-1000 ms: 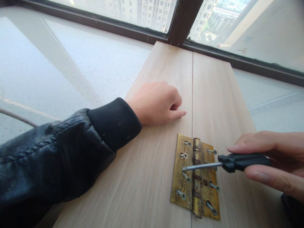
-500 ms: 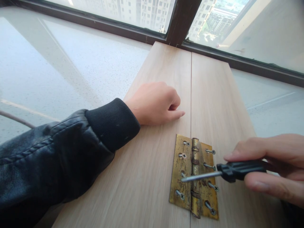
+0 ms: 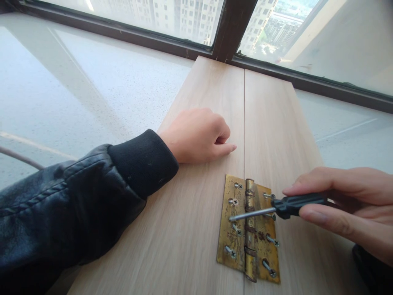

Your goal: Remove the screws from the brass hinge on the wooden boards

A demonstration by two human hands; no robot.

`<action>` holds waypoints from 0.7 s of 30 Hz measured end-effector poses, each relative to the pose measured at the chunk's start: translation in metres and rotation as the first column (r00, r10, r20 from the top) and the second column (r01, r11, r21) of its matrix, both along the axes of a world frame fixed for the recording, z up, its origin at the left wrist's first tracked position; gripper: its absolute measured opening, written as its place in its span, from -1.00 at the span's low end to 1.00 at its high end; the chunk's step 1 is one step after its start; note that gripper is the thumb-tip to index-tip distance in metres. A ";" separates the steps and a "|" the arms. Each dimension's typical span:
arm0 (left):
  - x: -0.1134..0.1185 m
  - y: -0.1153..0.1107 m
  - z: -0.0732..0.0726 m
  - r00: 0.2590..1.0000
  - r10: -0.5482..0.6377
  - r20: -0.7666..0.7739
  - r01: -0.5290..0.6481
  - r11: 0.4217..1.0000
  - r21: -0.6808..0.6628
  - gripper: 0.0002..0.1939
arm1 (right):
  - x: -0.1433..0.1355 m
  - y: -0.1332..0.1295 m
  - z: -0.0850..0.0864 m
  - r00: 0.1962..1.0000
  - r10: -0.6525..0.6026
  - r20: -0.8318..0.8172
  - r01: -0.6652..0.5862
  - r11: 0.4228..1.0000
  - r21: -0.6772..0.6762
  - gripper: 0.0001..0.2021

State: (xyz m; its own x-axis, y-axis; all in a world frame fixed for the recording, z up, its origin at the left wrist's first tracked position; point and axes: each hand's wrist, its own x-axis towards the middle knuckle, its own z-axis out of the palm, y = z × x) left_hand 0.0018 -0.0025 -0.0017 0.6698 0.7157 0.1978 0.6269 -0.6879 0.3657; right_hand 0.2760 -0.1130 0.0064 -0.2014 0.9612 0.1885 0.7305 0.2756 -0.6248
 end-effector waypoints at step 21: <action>-0.001 0.000 0.000 1.000 -0.017 -0.010 0.017 1.000 -0.014 -0.55 | -0.014 0.003 0.009 0.995 0.025 0.096 -0.025 1.000 -0.002 -0.82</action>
